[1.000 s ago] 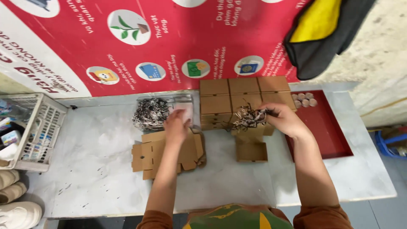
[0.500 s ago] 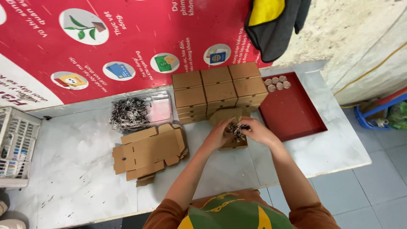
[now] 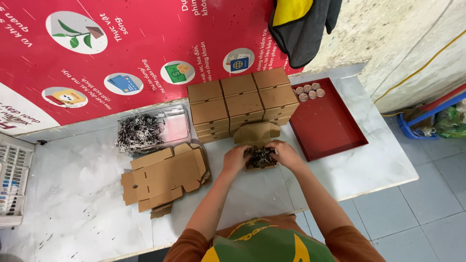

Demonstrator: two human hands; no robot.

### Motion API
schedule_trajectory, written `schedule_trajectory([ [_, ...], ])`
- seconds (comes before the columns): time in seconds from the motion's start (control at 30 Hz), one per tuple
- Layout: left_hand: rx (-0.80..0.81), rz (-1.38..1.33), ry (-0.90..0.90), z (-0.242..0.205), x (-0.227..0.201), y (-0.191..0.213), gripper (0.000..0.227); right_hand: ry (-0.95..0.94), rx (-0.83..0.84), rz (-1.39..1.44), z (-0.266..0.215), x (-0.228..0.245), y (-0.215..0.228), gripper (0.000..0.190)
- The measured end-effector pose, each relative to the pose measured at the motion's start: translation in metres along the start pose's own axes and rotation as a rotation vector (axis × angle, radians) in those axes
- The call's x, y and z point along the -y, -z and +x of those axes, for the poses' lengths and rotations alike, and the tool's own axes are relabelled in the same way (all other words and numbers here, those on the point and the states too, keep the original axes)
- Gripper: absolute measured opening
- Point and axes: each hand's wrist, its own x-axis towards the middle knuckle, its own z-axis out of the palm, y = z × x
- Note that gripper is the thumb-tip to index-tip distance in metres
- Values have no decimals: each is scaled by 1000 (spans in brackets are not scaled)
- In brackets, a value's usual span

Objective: The person assembles flat cardboard boxes, places shredded paper and a small plastic bag containing a round item into each box, then closes and stacks the boxes. The process is repeated for multiple boxes in a consistent sequence.

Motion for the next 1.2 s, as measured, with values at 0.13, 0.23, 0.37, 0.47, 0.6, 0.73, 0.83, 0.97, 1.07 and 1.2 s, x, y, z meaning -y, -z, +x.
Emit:
schedule_trajectory([
  [0.13, -127, 89, -138, 9, 11, -33, 39, -22, 53, -260, 3, 10, -17, 43],
  [0.23, 42, 256, -135, 16, 20, -60, 39, -27, 107, -539, 8, -7, -40, 25],
  [0.37, 73, 370, -114, 16, 23, -66, 22, -93, 4, -405, 5, -3, -29, 21],
  [0.47, -9, 266, -180, -1, 5, -42, 29, -29, -31, -415, -5, 3, -22, 30],
  [0.6, -8, 92, -286, -19, 2, -17, 27, 73, 40, -574, -17, 8, -23, 35],
  [0.73, -297, -82, -293, -32, 34, 35, 33, 96, 20, -453, 0, 61, -13, 35],
  [0.83, -613, -237, 4, -37, 78, 86, 23, 165, 67, -130, 19, 134, -4, 34],
  [0.97, -716, -144, 247, -8, 185, 128, 16, 386, 247, 172, 70, 187, -42, 22],
  [1.07, -445, -58, 534, 32, 282, 110, 21, 436, 234, 189, 128, 192, -107, 24],
  [1.2, -169, 86, 742, 59, 333, 116, 30, 591, 28, 240, 210, 192, -189, 31],
])
